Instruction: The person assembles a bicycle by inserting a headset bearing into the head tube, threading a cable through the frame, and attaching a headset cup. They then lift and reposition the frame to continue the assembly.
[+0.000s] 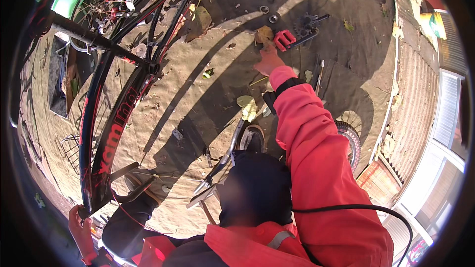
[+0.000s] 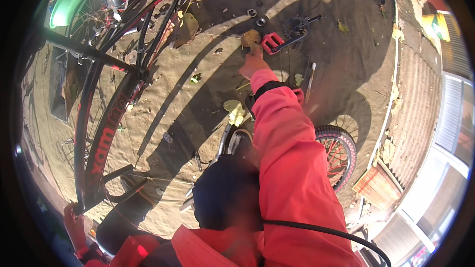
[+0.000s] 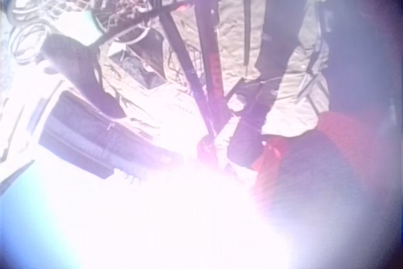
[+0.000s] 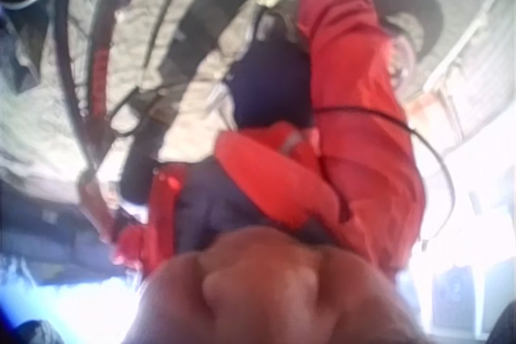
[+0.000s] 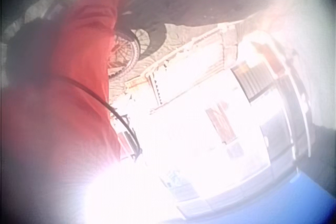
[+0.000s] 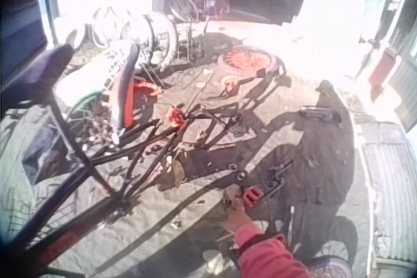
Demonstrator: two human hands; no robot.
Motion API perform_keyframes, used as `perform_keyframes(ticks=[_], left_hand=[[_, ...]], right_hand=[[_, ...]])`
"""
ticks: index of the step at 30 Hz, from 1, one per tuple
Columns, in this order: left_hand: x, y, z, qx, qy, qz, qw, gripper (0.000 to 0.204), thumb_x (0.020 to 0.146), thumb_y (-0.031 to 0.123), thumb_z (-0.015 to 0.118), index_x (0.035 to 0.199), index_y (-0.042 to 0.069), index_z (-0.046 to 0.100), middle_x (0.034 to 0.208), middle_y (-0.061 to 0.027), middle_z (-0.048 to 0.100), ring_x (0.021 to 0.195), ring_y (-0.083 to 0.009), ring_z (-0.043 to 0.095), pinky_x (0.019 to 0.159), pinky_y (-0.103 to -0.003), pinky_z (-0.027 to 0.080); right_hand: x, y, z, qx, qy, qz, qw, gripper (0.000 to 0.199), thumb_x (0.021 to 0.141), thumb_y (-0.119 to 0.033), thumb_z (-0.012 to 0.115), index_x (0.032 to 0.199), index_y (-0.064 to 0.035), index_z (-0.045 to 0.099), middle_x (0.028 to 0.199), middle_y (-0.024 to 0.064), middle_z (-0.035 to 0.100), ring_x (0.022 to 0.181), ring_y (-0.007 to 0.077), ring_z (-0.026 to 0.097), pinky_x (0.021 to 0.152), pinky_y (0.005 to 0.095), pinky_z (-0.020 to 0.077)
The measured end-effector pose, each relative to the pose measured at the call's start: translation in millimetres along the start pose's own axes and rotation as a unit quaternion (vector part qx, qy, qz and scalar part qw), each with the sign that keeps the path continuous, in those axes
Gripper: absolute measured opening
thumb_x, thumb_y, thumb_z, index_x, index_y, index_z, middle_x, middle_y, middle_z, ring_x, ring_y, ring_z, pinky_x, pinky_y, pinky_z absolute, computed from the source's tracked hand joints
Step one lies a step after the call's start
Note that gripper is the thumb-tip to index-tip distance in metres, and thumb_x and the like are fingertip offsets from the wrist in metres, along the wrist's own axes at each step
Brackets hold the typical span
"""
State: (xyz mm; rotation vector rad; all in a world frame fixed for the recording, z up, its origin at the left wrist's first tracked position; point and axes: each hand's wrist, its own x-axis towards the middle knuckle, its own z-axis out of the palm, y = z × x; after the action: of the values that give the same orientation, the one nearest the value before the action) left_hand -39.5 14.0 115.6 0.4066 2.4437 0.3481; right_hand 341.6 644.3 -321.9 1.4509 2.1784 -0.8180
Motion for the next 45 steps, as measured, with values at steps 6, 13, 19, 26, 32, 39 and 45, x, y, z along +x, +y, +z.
perform_keyframes(ticks=[6,13,19,26,32,39,45], left_hand=[[-0.3,-2.5,-1.4,-0.020,-0.002,0.007,1.000,0.062,0.085,0.002,0.065,0.146,-0.006,0.052,0.140,-0.0159,0.059,0.131,-0.0259,0.055,0.119,-0.039,0.039],[1.9,-6.4,-3.4,-0.002,0.008,-0.017,1.000,0.065,0.082,-0.007,0.060,0.146,-0.005,0.052,0.142,-0.0167,0.059,0.133,-0.0267,0.055,0.122,-0.039,0.037],[0.4,-5.4,-4.8,-0.004,0.001,-0.014,1.000,0.067,0.080,-0.010,0.059,0.146,-0.003,0.052,0.142,-0.0162,0.059,0.133,-0.0260,0.055,0.122,-0.039,0.036],[-1.8,-4.6,-5.7,-0.008,-0.006,-0.008,1.000,0.067,0.080,-0.013,0.056,0.147,-0.003,0.052,0.143,-0.0162,0.058,0.136,-0.0259,0.055,0.123,-0.039,0.035],[-2.9,-12.3,-9.0,-0.027,-0.020,0.010,0.999,0.069,0.080,-0.014,0.055,0.148,-0.002,0.051,0.145,-0.0169,0.058,0.138,-0.0271,0.054,0.124,-0.040,0.034],[-0.2,-21.6,-12.9,-0.018,-0.017,0.004,1.000,0.071,0.080,-0.016,0.054,0.149,-0.002,0.050,0.146,-0.0165,0.058,0.139,-0.0270,0.054,0.124,-0.040,0.035],[2.0,-24.1,-12.0,-0.020,-0.019,0.015,1.000,0.066,0.084,-0.003,0.061,0.149,-0.002,0.051,0.144,-0.0158,0.058,0.136,-0.0262,0.054,0.121,-0.040,0.037]], right_hand=[[14.2,10.6,4.7,-0.106,-0.017,-0.047,0.993,0.069,0.091,-0.025,0.062,0.155,-0.0025,0.052,0.170,0.0202,0.031,0.145,0.0431,0.051,0.119,0.0460,0.0454],[-10.2,31.9,4.0,0.072,0.047,-0.014,0.996,0.062,0.091,-0.023,0.060,0.149,-0.0011,0.053,0.167,0.0182,0.036,0.140,0.0407,0.056,0.116,0.0462,0.0482],[-22.9,38.9,-4.8,0.068,0.051,-0.044,0.995,0.069,0.089,-0.025,0.063,0.155,-0.0077,0.052,0.170,0.0243,0.030,0.146,0.0411,0.051,0.119,0.0444,0.0457],[18.7,27.7,12.0,0.052,0.041,-0.029,0.997,0.069,0.089,-0.029,0.071,0.152,-0.0054,0.058,0.171,0.0235,0.029,0.146,0.0422,0.051,0.118,0.0448,0.0464],[35.3,51.2,25.8,0.219,0.048,0.016,0.974,0.069,0.092,-0.028,0.065,0.154,0.0001,0.052,0.168,0.0198,0.036,0.145,0.0382,0.050,0.119,0.0428,0.0442],[-21.6,96.9,25.4,0.238,0.104,-0.034,0.965,0.057,0.095,-0.027,0.066,0.144,0.0028,0.059,0.160,0.0185,0.048,0.142,0.0371,0.053,0.117,0.0417,0.0449],[-123.7,139.6,4.7,0.330,-0.080,0.079,0.937,0.033,0.099,-0.021,0.068,0.126,-0.0018,0.072,0.115,0.0082,0.072,0.076,0.0187,0.073,0.062,0.0317,0.0580]])
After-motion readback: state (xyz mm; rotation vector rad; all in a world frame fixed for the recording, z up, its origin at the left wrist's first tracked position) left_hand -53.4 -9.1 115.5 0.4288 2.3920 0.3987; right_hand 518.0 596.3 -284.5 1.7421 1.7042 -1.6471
